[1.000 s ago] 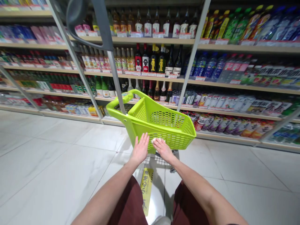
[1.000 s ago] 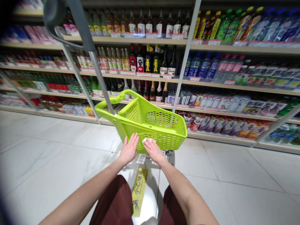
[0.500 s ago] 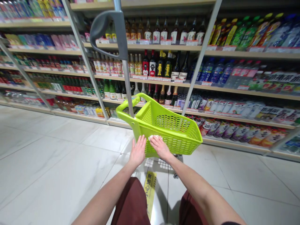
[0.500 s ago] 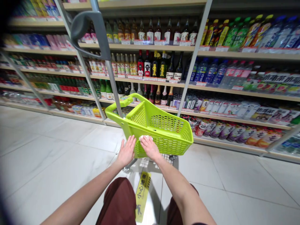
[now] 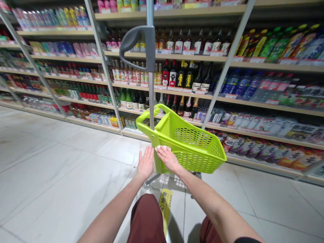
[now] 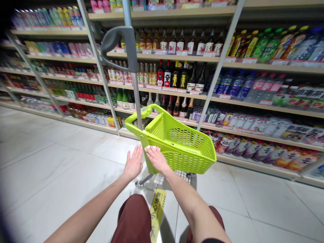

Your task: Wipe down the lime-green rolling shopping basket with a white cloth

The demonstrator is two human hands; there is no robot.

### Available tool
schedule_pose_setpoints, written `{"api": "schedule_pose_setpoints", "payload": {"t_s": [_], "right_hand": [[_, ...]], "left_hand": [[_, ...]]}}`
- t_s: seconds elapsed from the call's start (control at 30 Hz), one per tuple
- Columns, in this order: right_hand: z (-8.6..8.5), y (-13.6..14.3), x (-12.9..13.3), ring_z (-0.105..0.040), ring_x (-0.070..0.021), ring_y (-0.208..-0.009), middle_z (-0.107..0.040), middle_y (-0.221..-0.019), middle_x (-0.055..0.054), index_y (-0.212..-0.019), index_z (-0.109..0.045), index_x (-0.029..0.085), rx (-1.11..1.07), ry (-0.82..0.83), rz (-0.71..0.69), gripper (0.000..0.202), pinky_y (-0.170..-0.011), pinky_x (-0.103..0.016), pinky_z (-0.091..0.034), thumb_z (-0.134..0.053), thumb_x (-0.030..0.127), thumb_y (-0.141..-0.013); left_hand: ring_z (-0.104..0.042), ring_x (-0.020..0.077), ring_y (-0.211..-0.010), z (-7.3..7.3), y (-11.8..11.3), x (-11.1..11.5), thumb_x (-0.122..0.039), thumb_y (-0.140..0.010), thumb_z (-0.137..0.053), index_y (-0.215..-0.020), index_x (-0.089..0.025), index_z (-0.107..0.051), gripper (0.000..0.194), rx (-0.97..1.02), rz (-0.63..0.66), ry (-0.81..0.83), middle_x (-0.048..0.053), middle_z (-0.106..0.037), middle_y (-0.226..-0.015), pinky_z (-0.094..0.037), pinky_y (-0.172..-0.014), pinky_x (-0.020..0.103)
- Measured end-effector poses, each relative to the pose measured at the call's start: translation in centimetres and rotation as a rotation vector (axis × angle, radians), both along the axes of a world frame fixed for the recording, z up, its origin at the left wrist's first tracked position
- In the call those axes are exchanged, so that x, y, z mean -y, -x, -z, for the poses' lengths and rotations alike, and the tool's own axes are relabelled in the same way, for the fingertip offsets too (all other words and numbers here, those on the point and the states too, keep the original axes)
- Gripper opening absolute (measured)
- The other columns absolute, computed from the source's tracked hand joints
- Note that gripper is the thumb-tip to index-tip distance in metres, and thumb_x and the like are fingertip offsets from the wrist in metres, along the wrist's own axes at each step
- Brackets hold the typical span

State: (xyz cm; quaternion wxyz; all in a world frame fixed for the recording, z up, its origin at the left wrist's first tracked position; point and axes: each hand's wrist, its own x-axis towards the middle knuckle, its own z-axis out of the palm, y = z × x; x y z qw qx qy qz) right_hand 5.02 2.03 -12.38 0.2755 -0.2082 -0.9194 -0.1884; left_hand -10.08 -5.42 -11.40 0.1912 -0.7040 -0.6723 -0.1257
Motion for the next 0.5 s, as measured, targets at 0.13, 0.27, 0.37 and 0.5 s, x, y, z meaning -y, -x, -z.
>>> {"api": "schedule_pose_setpoints", "payload": {"t_s": [0.13, 0.27, 0.37, 0.5], "right_hand": [[-1.2, 0.9, 0.6, -0.025, -0.0208, -0.129, -0.047, -0.128, -0.006, -0.117, -0.051, 0.018, -0.05, 0.012, -0.027, 0.032, -0.102, -0.046, -0.03, -0.04, 0.014, -0.087], [-5.4, 3.5, -0.3, -0.016, -0.0191, -0.132, -0.042, -0.132, -0.005, -0.121, -0.049, 0.019, -0.18, -0.017, -0.004, 0.035, -0.106, -0.044, -0.024, -0.036, 0.014, -0.088], [-5.0, 4.1, -0.6, -0.021, -0.0201, -0.13, -0.044, -0.131, -0.006, -0.117, -0.052, 0.018, -0.094, -0.021, -0.017, 0.032, -0.105, -0.045, -0.025, -0.039, 0.015, -0.088], [-2.3, 2.6, 0.6, -0.031, -0.0188, -0.126, -0.05, -0.125, -0.007, -0.113, -0.054, 0.018, 0.027, 0.034, -0.035, 0.029, -0.101, -0.044, -0.031, -0.044, 0.017, -0.086]], "left_hand": [[-0.015, 0.0232, -0.132, -0.2, 1.3, 0.0, -0.017, -0.067, -0.038, -0.133, -0.007, -0.024, 0.068, 0.001, -0.028, -0.005, 0.012, -0.017, -0.144, -0.015, -0.105, 0.051], [-0.013, 0.0246, -0.133, -1.7, 2.3, -0.6, -0.018, -0.068, -0.038, -0.133, -0.005, -0.024, 0.068, 0.008, -0.074, -0.068, 0.013, -0.017, -0.144, -0.015, -0.104, 0.052], [-0.014, 0.0248, -0.132, -2.5, 2.4, -0.6, -0.018, -0.068, -0.038, -0.133, -0.006, -0.023, 0.068, 0.012, -0.069, -0.089, 0.014, -0.018, -0.143, -0.017, -0.103, 0.052], [-0.013, 0.025, -0.133, -3.4, 2.1, -0.2, -0.02, -0.069, -0.039, -0.133, -0.006, -0.022, 0.068, 0.004, -0.034, -0.106, 0.014, -0.017, -0.143, -0.017, -0.103, 0.052]]}}
